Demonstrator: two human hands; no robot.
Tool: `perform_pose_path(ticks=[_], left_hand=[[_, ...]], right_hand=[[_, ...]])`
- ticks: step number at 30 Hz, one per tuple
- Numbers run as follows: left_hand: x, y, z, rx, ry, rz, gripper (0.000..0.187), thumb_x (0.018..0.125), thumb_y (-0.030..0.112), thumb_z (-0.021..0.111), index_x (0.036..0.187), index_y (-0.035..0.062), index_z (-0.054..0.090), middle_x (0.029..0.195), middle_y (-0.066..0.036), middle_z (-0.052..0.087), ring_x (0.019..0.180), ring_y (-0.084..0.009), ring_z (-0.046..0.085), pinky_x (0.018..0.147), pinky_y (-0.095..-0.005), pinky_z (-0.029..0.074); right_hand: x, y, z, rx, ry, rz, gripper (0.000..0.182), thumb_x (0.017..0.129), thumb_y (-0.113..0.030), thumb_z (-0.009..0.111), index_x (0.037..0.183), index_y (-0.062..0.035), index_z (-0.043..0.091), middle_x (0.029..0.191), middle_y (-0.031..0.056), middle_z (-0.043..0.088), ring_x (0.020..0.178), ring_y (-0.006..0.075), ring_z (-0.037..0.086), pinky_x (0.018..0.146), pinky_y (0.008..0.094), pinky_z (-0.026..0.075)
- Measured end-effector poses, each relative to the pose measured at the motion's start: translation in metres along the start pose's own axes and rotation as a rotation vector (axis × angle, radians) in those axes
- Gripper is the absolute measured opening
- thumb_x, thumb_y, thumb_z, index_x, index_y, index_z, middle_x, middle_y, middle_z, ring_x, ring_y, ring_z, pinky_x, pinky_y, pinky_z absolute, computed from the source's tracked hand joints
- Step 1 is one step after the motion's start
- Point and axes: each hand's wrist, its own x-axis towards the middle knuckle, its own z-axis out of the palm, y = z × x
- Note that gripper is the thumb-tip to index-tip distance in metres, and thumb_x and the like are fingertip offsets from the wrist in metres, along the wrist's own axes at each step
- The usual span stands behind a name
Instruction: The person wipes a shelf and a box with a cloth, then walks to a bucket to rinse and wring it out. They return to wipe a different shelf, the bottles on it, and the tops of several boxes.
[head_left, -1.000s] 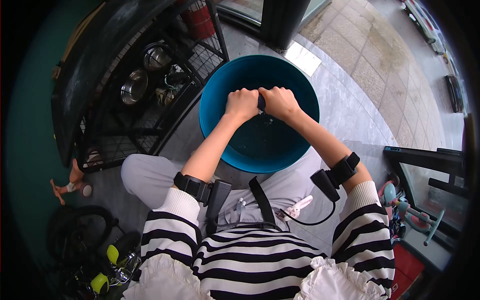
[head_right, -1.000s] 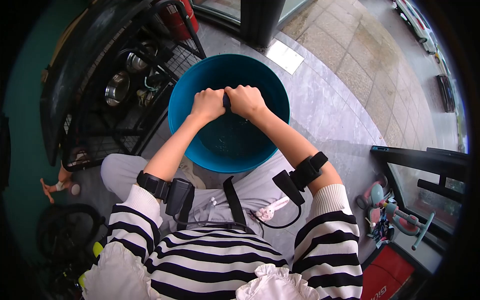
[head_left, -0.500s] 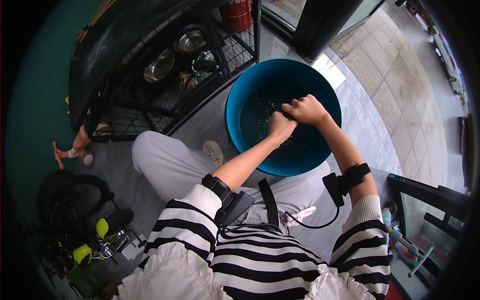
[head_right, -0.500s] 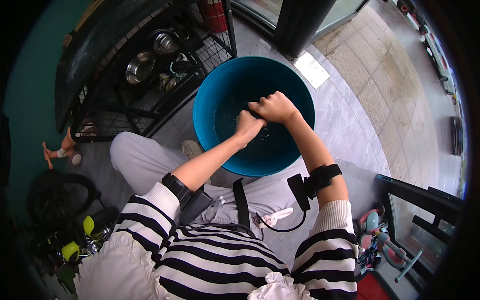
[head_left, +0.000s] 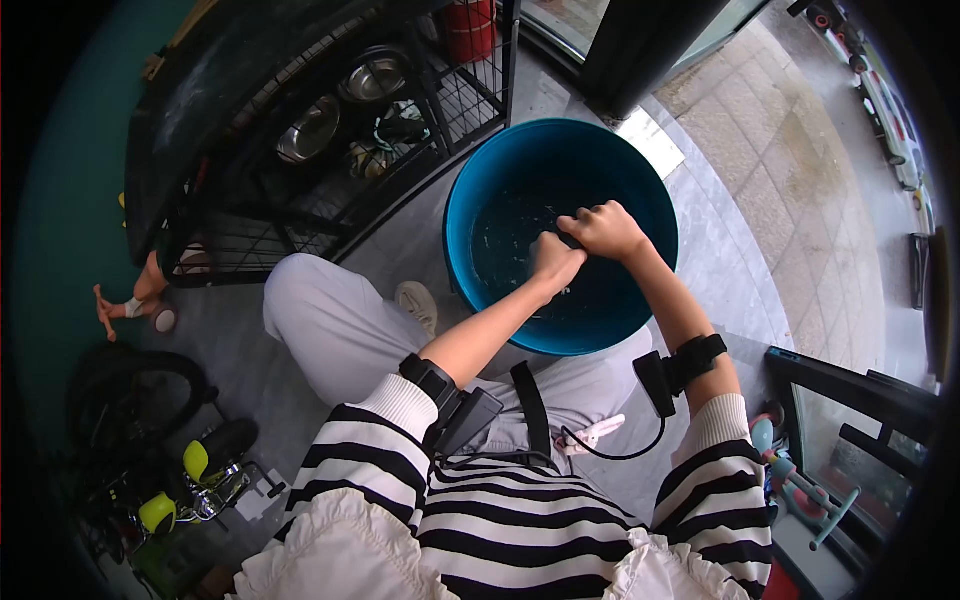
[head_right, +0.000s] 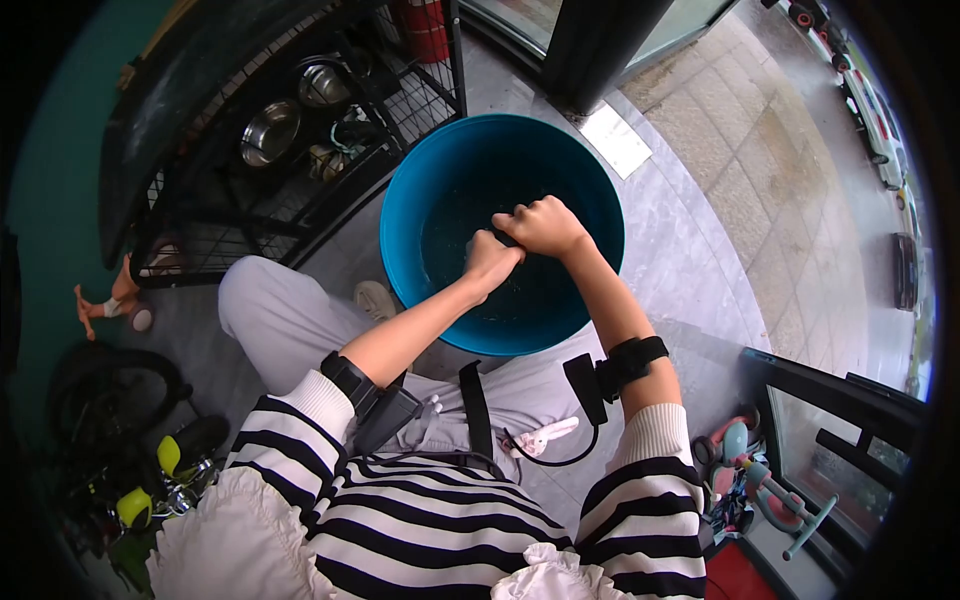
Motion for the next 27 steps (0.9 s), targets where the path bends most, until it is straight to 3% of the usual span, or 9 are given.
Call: perform_pose_path(ticks=[2,5,7,8,16,18,21,27], left_hand=[[-0.001,-0.001,0.001,-0.058,0.034,0.011,0.017,0.055,0.011,0.058,0.059,-0.0057,0.055,0.058,-0.014,0.055,0.056,-0.0186,0.055,0.051,-0.0291,0.042],[0.003,-0.002,-0.002,-0.006,0.004,0.006,0.018,0.056,0.013,0.06,0.061,-0.0045,0.056,0.06,-0.017,0.057,0.059,-0.0232,0.057,0.054,-0.0305,0.043],[0.006,-0.001,-0.003,0.176,0.087,0.141,0.019,0.058,0.015,0.06,0.064,-0.0025,0.057,0.066,-0.019,0.057,0.066,-0.0299,0.057,0.059,-0.0338,0.045],[0.007,0.002,-0.004,0.2,0.052,0.076,0.02,0.059,0.017,0.06,0.068,-0.0006,0.058,0.07,-0.021,0.056,0.071,-0.0337,0.055,0.064,-0.0368,0.045],[-0.009,0.032,-0.019,0.102,-0.071,0.038,0.016,0.059,0.013,0.056,0.065,-0.001,0.058,0.068,-0.022,0.056,0.07,-0.0344,0.055,0.063,-0.0381,0.045],[-0.022,0.044,-0.022,-0.004,-0.089,-0.023,0.013,0.057,0.01,0.056,0.063,-0.002,0.057,0.063,-0.021,0.056,0.066,-0.0314,0.057,0.058,-0.0354,0.045],[-0.034,0.067,-0.026,-0.179,-0.107,-0.209,0.011,0.055,0.008,0.056,0.056,-0.003,0.054,0.054,-0.014,0.055,0.055,-0.0198,0.056,0.048,-0.0298,0.041],[-0.045,0.097,-0.035,-0.249,-0.126,-0.306,0.009,0.054,0.006,0.055,0.056,-0.0021,0.054,0.054,-0.011,0.055,0.051,-0.0178,0.055,0.045,-0.0285,0.039]], right_hand=[[0.001,-0.001,0.001,0.0,-0.002,-0.011,0.007,0.064,-0.015,0.052,0.069,-0.0125,0.048,0.05,0.002,0.051,0.045,0.0164,0.055,0.035,0.0258,0.041],[0.002,-0.001,0.004,0.0,0.003,-0.008,0.007,0.064,-0.014,0.052,0.069,-0.0127,0.048,0.049,0.002,0.05,0.045,0.0164,0.055,0.035,0.026,0.041],[0.005,0.0,0.006,-0.003,0.01,0.01,0.007,0.064,-0.015,0.052,0.069,-0.013,0.047,0.049,0.002,0.05,0.045,0.0165,0.054,0.035,0.0261,0.04],[0.003,0.0,0.006,-0.002,0.0,0.062,0.007,0.063,-0.015,0.052,0.069,-0.0132,0.047,0.049,0.002,0.049,0.044,0.0167,0.054,0.035,0.026,0.04],[0.01,0.0,-0.036,0.054,-0.061,0.109,0.005,0.064,-0.015,0.051,0.067,-0.0136,0.047,0.05,0.0021,0.05,0.043,0.0159,0.053,0.034,0.0259,0.038],[0.015,0.002,-0.056,0.065,-0.096,0.1,0.004,0.064,-0.015,0.05,0.066,-0.0133,0.046,0.05,0.002,0.049,0.043,0.0156,0.053,0.033,0.026,0.038],[0.02,0.009,-0.076,0.089,-0.112,0.037,0.006,0.064,-0.017,0.05,0.066,-0.0133,0.046,0.049,0.0016,0.048,0.042,0.0154,0.053,0.033,0.0256,0.038],[0.024,0.013,-0.096,0.13,-0.118,0.085,0.009,0.063,-0.018,0.052,0.067,-0.0133,0.046,0.05,0.0016,0.048,0.043,0.0152,0.053,0.034,0.0256,0.038]])
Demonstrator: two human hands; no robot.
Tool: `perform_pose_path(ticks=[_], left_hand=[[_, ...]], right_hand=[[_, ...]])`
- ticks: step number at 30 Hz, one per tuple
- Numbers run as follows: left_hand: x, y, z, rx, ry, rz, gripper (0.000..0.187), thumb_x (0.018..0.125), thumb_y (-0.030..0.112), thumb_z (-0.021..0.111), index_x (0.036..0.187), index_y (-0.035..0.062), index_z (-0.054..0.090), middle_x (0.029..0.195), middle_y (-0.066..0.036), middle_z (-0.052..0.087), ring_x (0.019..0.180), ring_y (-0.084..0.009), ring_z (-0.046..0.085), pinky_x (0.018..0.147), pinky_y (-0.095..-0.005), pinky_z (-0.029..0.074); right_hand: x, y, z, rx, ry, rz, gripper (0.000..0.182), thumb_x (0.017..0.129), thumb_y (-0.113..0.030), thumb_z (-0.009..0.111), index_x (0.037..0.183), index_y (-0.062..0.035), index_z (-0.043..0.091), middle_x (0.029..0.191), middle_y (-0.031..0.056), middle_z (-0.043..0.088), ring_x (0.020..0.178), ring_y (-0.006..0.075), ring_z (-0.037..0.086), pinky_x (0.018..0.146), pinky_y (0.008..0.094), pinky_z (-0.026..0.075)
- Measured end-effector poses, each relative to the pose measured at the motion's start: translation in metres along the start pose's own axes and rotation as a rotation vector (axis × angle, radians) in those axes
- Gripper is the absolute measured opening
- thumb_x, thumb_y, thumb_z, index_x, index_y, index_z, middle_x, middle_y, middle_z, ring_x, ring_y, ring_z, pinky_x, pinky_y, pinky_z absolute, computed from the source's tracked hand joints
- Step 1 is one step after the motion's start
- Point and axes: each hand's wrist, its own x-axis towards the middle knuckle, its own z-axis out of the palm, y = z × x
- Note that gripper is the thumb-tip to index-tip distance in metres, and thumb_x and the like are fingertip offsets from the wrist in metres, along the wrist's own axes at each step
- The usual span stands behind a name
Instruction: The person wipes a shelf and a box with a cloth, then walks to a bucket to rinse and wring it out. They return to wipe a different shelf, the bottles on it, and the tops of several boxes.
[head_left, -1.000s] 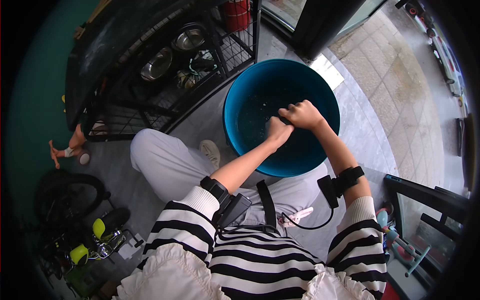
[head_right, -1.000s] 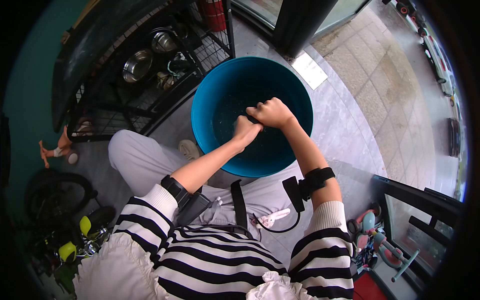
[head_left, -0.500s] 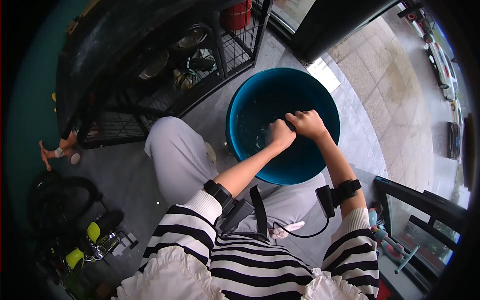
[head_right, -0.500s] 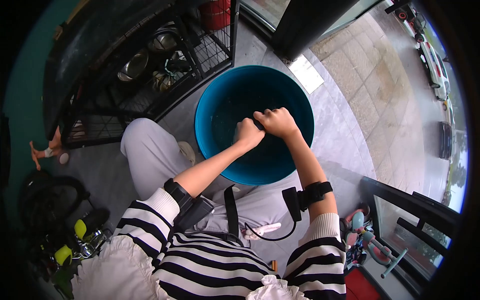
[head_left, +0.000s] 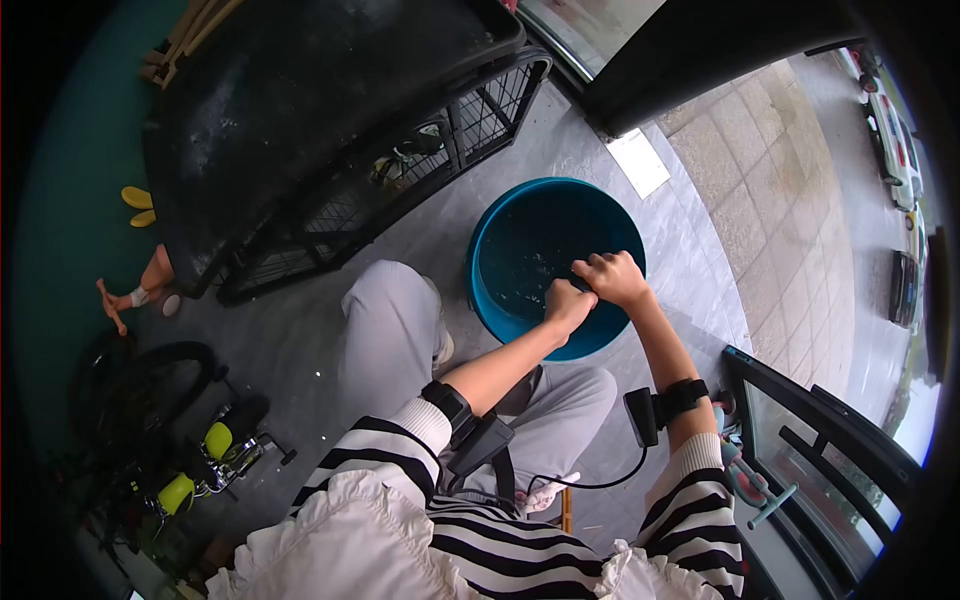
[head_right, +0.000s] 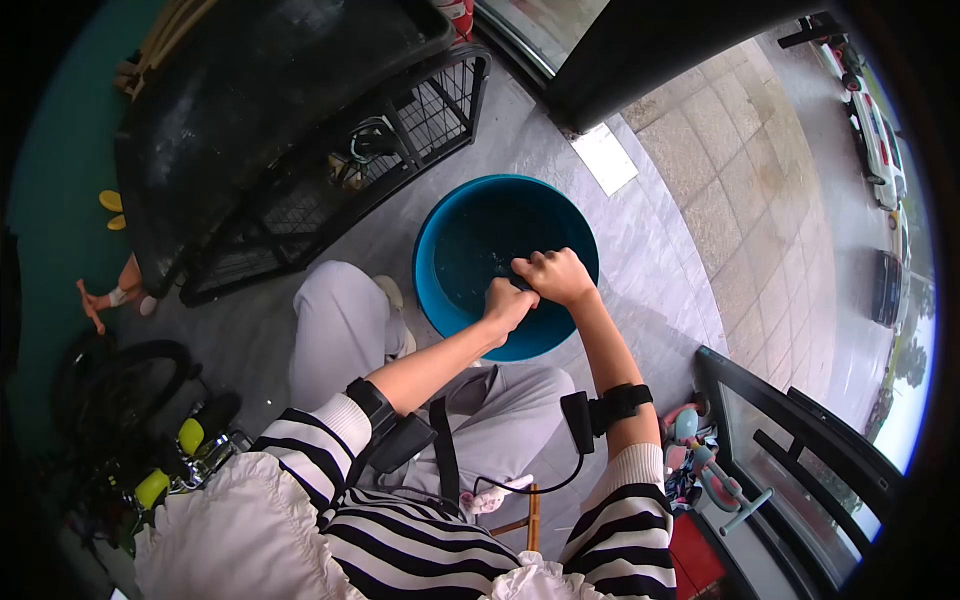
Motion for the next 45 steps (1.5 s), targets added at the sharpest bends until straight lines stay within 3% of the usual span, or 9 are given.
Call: perform_pose_path(ticks=[5,9,15,18,22,24,30,36,45], left_hand=[[-0.014,0.016,-0.004,-0.078,0.012,-0.026,0.009,0.052,0.005,0.055,0.05,-0.0009,0.049,0.046,-0.003,0.047,0.043,-0.0095,0.043,0.039,-0.0264,0.032],[-0.004,0.007,-0.001,0.24,0.084,0.213,0.014,0.057,0.013,0.058,0.057,-0.0009,0.054,0.056,-0.014,0.056,0.055,-0.0234,0.057,0.049,-0.0315,0.041],[-0.031,0.025,-0.009,0.578,0.063,0.444,0.043,0.057,0.01,0.06,0.098,0.0045,0.046,0.083,-0.02,0.054,0.079,-0.0356,0.052,0.065,-0.0402,0.043],[-0.053,0.058,-0.015,0.614,-0.037,0.345,0.074,0.059,0.014,0.059,0.122,0.0076,0.019,0.11,-0.022,0.039,0.1,-0.0358,0.042,0.08,-0.0414,0.037],[-0.061,0.067,-0.004,0.36,-0.028,0.211,0.07,0.064,0.032,0.052,0.122,0.0045,0.023,0.115,-0.023,0.037,0.104,-0.0342,0.04,0.088,-0.0347,0.031],[-0.079,0.086,-0.006,0.209,-0.047,0.141,0.069,0.064,0.033,0.052,0.121,0.0039,0.026,0.115,-0.024,0.037,0.105,-0.0334,0.04,0.088,-0.0337,0.031],[-0.128,0.126,-0.004,0.088,-0.218,-0.009,0.064,0.065,0.037,0.052,0.118,0.0058,0.034,0.114,-0.02,0.042,0.104,-0.0296,0.043,0.085,-0.0309,0.034],[-0.182,0.17,0.0,0.144,-0.231,0.268,0.057,0.062,0.036,0.053,0.107,0.002,0.043,0.091,-0.02,0.055,0.087,-0.0296,0.053,0.076,-0.0312,0.04],[-0.247,0.238,-0.093,0.152,-0.289,0.287,0.033,0.068,0.029,0.051,0.09,0.0055,0.055,0.091,-0.011,0.057,0.077,-0.0222,0.056,0.066,-0.0304,0.044]], right_hand=[[0.003,-0.002,-0.015,0.062,-0.011,0.031,0.011,0.063,-0.018,0.052,0.07,-0.0129,0.046,0.051,0.0016,0.049,0.045,0.0158,0.053,0.035,0.0256,0.038],[0.0,-0.005,-0.02,0.104,-0.047,0.17,0.011,0.062,-0.012,0.051,0.072,-0.0115,0.049,0.052,0.0025,0.048,0.047,0.018,0.052,0.038,0.0283,0.039],[-0.007,-0.019,-0.07,0.135,-0.246,0.499,0.017,0.063,-0.014,0.054,0.078,-0.011,0.048,0.058,0.0082,0.054,0.053,0.0247,0.056,0.044,0.0321,0.044],[-0.013,-0.031,-0.096,0.234,-0.418,0.766,0.026,0.061,-0.022,0.059,0.081,-0.0084,0.048,0.063,0.012,0.056,0.057,0.0276,0.056,0.047,0.0333,0.045],[-0.046,-0.046,-0.096,0.433,-0.259,0.865,0.04,0.061,-0.034,0.063,0.083,-0.0043,0.047,0.062,0.0134,0.056,0.054,0.0254,0.057,0.047,0.0321,0.044],[-0.043,-0.059,-0.118,0.979,-0.328,1.393,0.046,0.065,-0.042,0.06,0.082,-0.0021,0.047,0.058,0.0105,0.054,0.044,0.018,0.054,0.039,0.0278,0.04],[-0.04,-0.105,-0.199,1.436,-0.006,1.677,0.038,0.08,-0.043,0.041,0.082,-0.006,0.046,0.053,0.003,0.045,0.035,0.0084,0.041,0.029,0.0196,0.029],[-0.054,-0.121,-0.271,1.52,0.144,1.731,0.044,0.078,-0.052,0.035,0.085,-0.0099,0.044,0.052,0.0036,0.045,0.035,0.0097,0.041,0.03,0.0178,0.031],[-0.033,-0.117,-0.354,1.664,0.162,1.683,0.056,0.074,-0.062,0.03,0.069,-0.008,0.044,0.047,0.0048,0.043,0.033,0.0132,0.04,0.029,0.0207,0.028]])
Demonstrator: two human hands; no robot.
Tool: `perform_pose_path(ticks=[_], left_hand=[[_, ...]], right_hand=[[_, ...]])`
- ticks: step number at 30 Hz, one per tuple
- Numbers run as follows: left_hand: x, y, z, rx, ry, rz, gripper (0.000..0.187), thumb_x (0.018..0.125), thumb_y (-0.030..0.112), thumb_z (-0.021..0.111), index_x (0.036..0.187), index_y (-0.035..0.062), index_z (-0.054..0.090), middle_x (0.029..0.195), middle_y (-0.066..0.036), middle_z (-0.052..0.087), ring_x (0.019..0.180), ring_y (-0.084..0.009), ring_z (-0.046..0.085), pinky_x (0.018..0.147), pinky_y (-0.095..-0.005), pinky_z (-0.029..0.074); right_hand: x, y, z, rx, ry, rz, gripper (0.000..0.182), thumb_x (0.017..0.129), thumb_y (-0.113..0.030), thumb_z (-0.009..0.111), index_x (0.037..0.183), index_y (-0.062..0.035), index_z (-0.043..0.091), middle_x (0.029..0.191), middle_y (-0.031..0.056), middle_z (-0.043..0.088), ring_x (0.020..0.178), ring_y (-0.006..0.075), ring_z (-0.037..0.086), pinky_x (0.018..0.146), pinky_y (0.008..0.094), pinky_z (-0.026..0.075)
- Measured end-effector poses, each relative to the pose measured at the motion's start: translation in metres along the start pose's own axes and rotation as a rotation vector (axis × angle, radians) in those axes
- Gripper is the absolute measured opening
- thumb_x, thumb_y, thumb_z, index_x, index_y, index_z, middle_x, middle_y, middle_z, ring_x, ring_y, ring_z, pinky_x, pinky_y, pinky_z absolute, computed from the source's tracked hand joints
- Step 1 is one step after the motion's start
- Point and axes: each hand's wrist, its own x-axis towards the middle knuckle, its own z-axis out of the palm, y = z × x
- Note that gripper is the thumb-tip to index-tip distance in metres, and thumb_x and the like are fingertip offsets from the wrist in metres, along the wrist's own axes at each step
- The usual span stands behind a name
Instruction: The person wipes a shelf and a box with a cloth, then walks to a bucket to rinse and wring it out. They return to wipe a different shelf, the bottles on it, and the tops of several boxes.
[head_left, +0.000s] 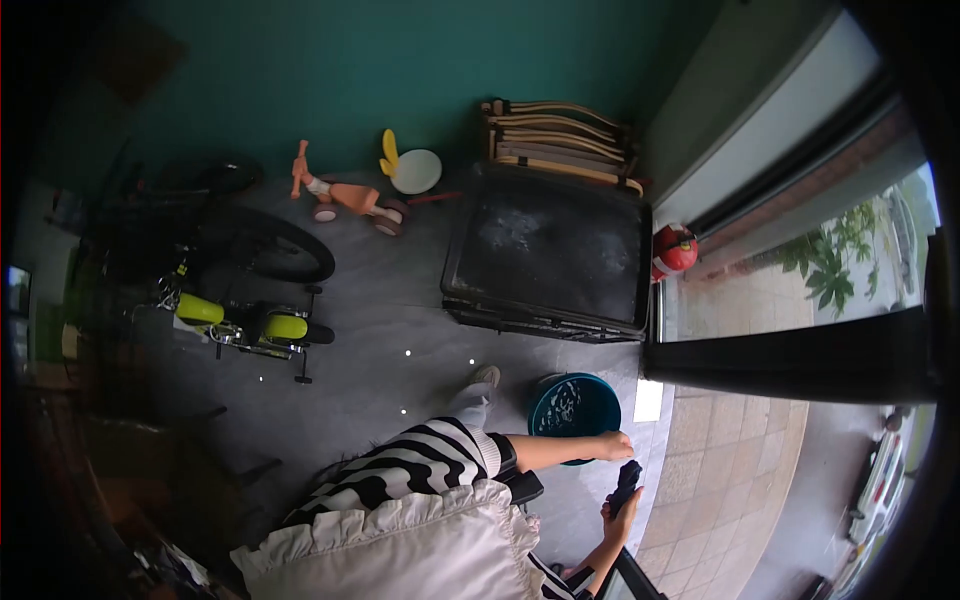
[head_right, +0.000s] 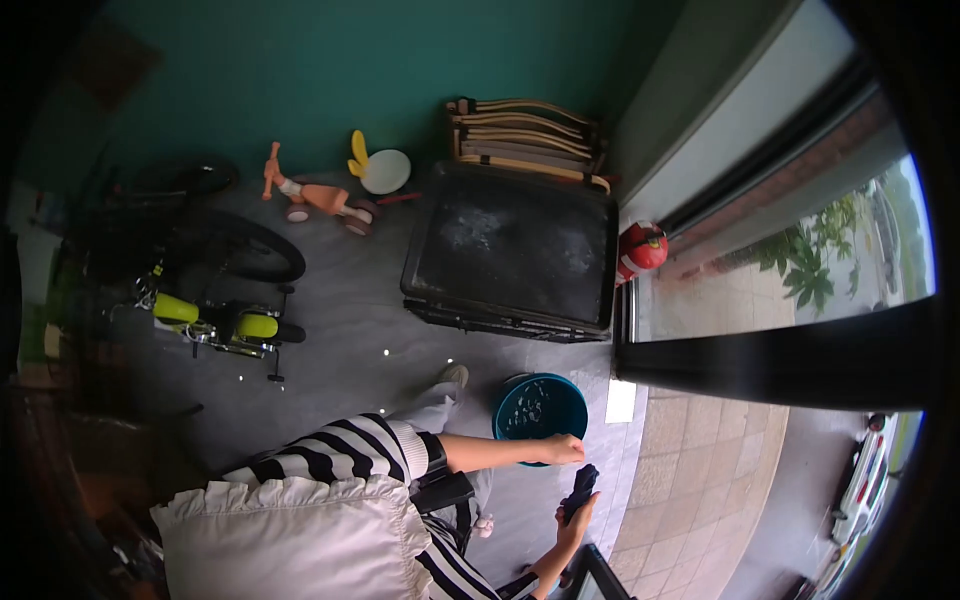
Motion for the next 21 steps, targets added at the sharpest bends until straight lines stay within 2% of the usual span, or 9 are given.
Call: perform_pose_path(ticks=[2,4,8,9,10,12,14,16,21], left_hand=[[-0.024,0.004,-0.042,-0.215,-0.045,-0.12,0.032,0.067,0.031,0.049,0.087,0.0075,0.056,0.077,-0.008,0.058,0.063,-0.0177,0.055,0.052,-0.0316,0.043],[-0.029,-0.013,-0.077,-0.286,0.123,-0.13,0.029,0.068,0.03,0.047,0.085,0.0081,0.055,0.074,-0.005,0.056,0.054,-0.014,0.052,0.042,-0.028,0.04],[-0.071,-0.056,-0.149,-0.415,0.692,-0.09,0.028,0.069,0.029,0.044,0.068,0.0027,0.055,0.059,-0.008,0.056,0.038,-0.0159,0.049,0.034,-0.0277,0.039],[-0.09,-0.068,-0.165,-0.456,0.834,-0.064,0.028,0.07,0.025,0.043,0.063,0.0014,0.056,0.053,-0.01,0.055,0.037,-0.0165,0.05,0.034,-0.0293,0.04],[-0.118,-0.076,-0.179,-0.493,0.967,-0.017,0.025,0.071,0.024,0.047,0.064,0.0014,0.057,0.056,-0.008,0.056,0.038,-0.0155,0.05,0.036,-0.0281,0.041],[-0.171,-0.104,-0.192,-0.574,1.167,0.018,0.025,0.069,0.026,0.054,0.066,0.0017,0.059,0.058,-0.007,0.057,0.04,-0.0137,0.05,0.039,-0.0263,0.041],[-0.234,-0.122,-0.18,-0.595,1.386,0.053,0.028,0.066,0.031,0.06,0.068,0.0027,0.06,0.059,-0.004,0.058,0.043,-0.011,0.049,0.043,-0.0236,0.04],[-0.288,-0.143,-0.157,-0.705,1.478,0.019,0.028,0.065,0.032,0.061,0.073,0.0049,0.061,0.061,-0.001,0.059,0.05,-0.0095,0.05,0.045,-0.0211,0.039],[-0.377,-0.188,-0.07,-1.026,1.722,-0.029,0.031,0.068,0.037,0.06,0.082,0.0091,0.059,0.081,0.002,0.06,0.069,-0.0105,0.052,0.058,-0.0241,0.04]], right_hand=[[-0.002,-0.007,0.007,-0.108,-0.027,-0.02,0.055,0.076,-0.059,0.03,0.067,-0.0064,0.044,0.046,0.0051,0.043,0.033,0.0131,0.04,0.029,0.0207,0.029],[0.007,-0.012,0.012,-0.173,-0.071,0.023,0.048,0.076,-0.055,0.036,0.077,-0.0078,0.044,0.047,0.0059,0.042,0.034,0.014,0.04,0.03,0.0208,0.031],[0.041,-0.029,0.036,-0.243,-0.232,0.069,0.05,0.073,-0.059,0.037,0.079,-0.0096,0.045,0.047,0.0053,0.042,0.035,0.0146,0.04,0.031,0.0219,0.031],[0.047,-0.036,0.049,-0.148,-0.316,0.099,0.05,0.072,-0.059,0.037,0.079,-0.0099,0.045,0.048,0.0048,0.042,0.035,0.0142,0.039,0.031,0.0219,0.03],[0.046,-0.043,0.066,-0.054,-0.398,0.139,0.051,0.071,-0.059,0.038,0.079,-0.0101,0.046,0.049,0.0042,0.042,0.035,0.0138,0.039,0.031,0.0218,0.03],[0.041,-0.059,0.102,-0.138,-0.428,0.125,0.048,0.074,-0.056,0.037,0.079,-0.0099,0.047,0.046,0.0049,0.043,0.033,0.0131,0.038,0.03,0.0202,0.03],[0.014,-0.071,0.134,-0.312,-0.602,0.034,0.048,0.073,-0.056,0.039,0.075,-0.0083,0.046,0.047,0.0048,0.042,0.033,0.0131,0.038,0.03,0.0205,0.029],[0.022,-0.072,0.161,-0.451,-0.637,-0.036,0.049,0.071,-0.056,0.042,0.067,-0.0075,0.045,0.047,0.0042,0.041,0.032,0.0123,0.036,0.028,0.0198,0.027],[0.012,-0.044,0.217,-0.658,-0.706,0.027,0.052,0.069,-0.059,0.043,0.063,-0.0066,0.042,0.047,0.0053,0.042,0.031,0.0139,0.037,0.026,0.021,0.026]])
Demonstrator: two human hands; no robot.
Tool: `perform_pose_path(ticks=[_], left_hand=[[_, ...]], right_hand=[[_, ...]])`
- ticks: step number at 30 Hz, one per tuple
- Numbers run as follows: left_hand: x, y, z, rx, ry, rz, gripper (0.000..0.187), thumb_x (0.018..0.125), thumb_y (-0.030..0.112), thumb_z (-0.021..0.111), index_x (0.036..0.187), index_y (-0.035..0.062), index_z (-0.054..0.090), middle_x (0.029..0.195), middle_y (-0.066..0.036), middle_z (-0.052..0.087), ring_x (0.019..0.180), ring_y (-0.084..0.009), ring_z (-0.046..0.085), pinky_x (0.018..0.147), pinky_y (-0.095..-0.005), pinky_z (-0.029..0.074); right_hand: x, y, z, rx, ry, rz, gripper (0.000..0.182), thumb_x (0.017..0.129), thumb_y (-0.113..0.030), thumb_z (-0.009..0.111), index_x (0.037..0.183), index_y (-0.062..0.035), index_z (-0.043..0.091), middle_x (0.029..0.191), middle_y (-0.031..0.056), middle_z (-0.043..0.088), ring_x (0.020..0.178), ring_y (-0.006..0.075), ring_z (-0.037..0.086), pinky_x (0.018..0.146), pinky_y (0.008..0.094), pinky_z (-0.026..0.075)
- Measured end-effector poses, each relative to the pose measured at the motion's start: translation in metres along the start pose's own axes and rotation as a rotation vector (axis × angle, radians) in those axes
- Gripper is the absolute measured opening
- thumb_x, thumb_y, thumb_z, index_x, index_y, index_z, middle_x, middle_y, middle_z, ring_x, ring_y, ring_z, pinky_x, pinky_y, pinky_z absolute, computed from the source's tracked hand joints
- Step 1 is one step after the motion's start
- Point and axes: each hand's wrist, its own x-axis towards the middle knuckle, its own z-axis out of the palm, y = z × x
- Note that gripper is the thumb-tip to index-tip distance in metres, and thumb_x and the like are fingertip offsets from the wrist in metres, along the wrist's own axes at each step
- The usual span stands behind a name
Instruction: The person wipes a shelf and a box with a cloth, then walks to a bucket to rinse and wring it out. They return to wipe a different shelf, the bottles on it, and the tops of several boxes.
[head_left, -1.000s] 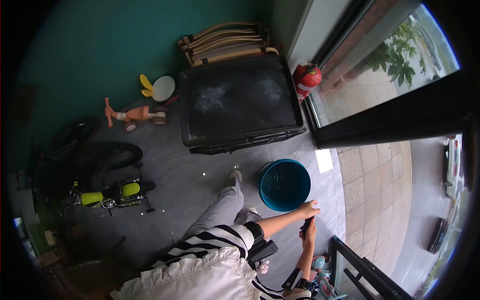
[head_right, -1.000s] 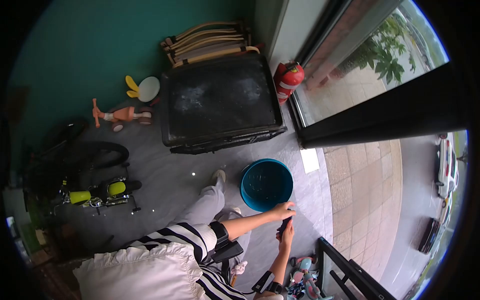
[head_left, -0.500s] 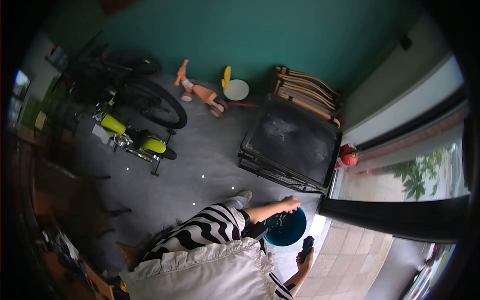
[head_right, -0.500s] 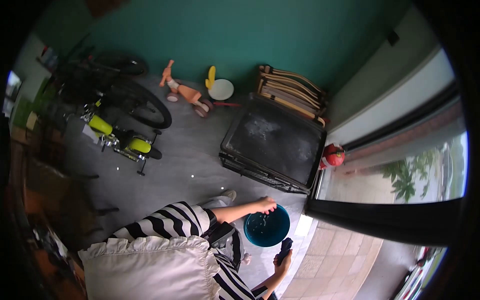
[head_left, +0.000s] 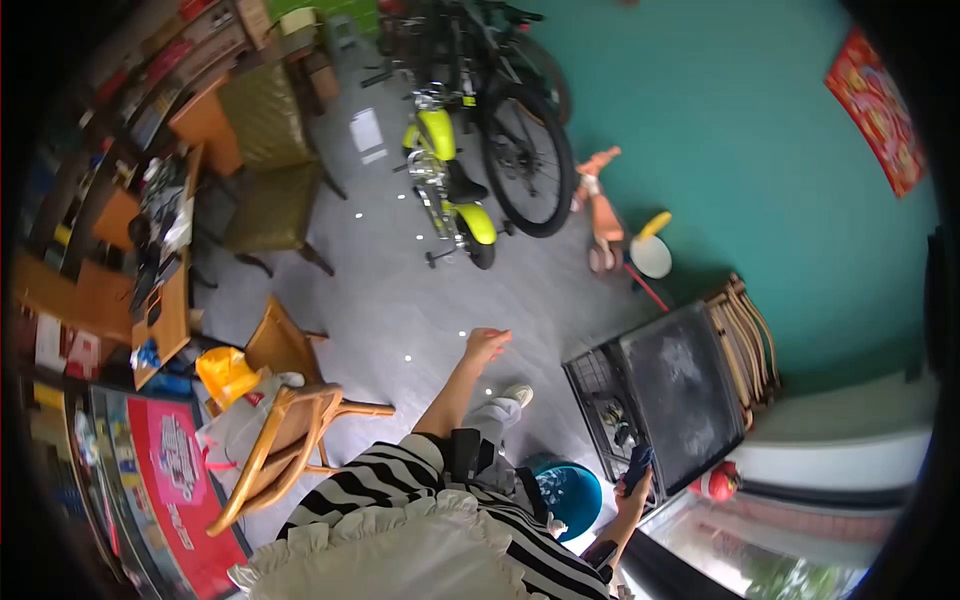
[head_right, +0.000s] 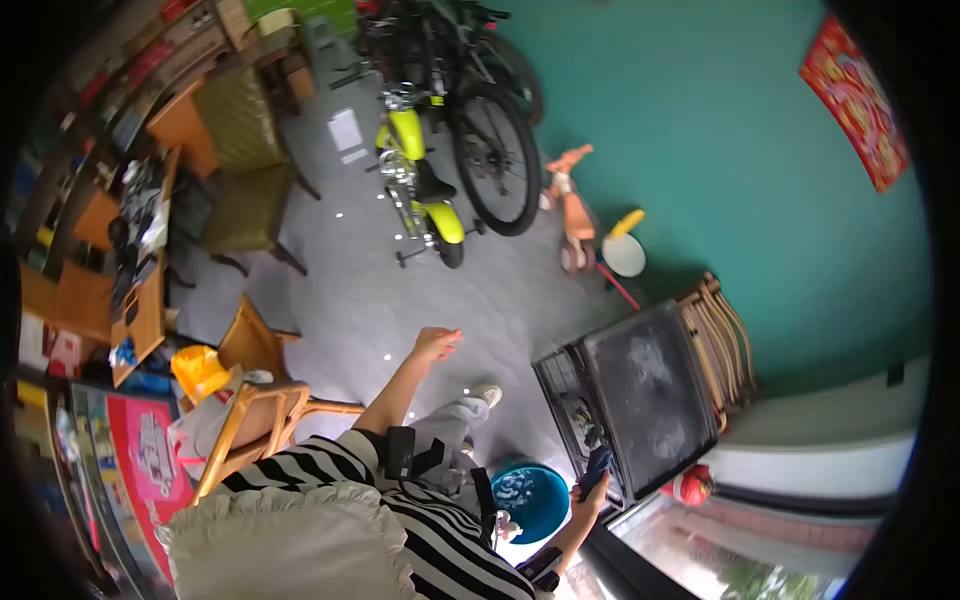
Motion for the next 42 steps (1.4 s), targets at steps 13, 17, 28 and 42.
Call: perform_pose_path(ticks=[13,17,28,42], left_hand=[[-0.022,-0.075,-0.168,-0.434,0.298,-0.372,0.032,0.072,0.033,0.046,0.095,0.011,0.049,0.095,-0.003,0.054,0.074,-0.0201,0.054,0.064,-0.0333,0.039],[-0.001,-0.078,-0.23,-0.438,0.329,-0.41,0.031,0.072,0.032,0.046,0.095,0.0104,0.049,0.093,-0.003,0.054,0.073,-0.02,0.054,0.061,-0.0317,0.04],[0.067,-0.053,-0.408,-0.37,0.725,-0.205,0.022,0.063,0.026,0.066,0.074,0.008,0.06,0.065,-0.001,0.056,0.057,-0.0101,0.054,0.042,-0.0219,0.037],[0.169,-0.001,-0.564,-0.632,0.811,-0.26,0.029,0.06,0.029,0.069,0.071,0.0035,0.059,0.069,-0.002,0.055,0.055,-0.0088,0.053,0.038,-0.0181,0.034]], right_hand=[[0.063,0.049,0.125,0.254,-0.07,0.435,0.055,0.068,-0.061,0.042,0.07,-0.006,0.045,0.053,0.0054,0.044,0.037,0.0148,0.037,0.032,0.0223,0.027],[0.165,0.096,0.127,0.255,0.143,0.565,0.054,0.067,-0.06,0.039,0.071,-0.0066,0.045,0.054,0.0039,0.045,0.037,0.0133,0.036,0.032,0.0222,0.028],[0.131,0.136,0.433,-0.661,0.125,0.363,0.062,0.068,-0.067,0.032,0.07,-0.0059,0.043,0.051,0.0054,0.043,0.033,0.0131,0.035,0.029,0.0216,0.025],[0.23,0.22,0.754,-0.296,-0.43,0.548,0.044,0.06,-0.049,0.056,0.075,-0.0085,0.051,0.061,0.0031,0.047,0.048,0.0125,0.043,0.04,0.0217,0.035]])
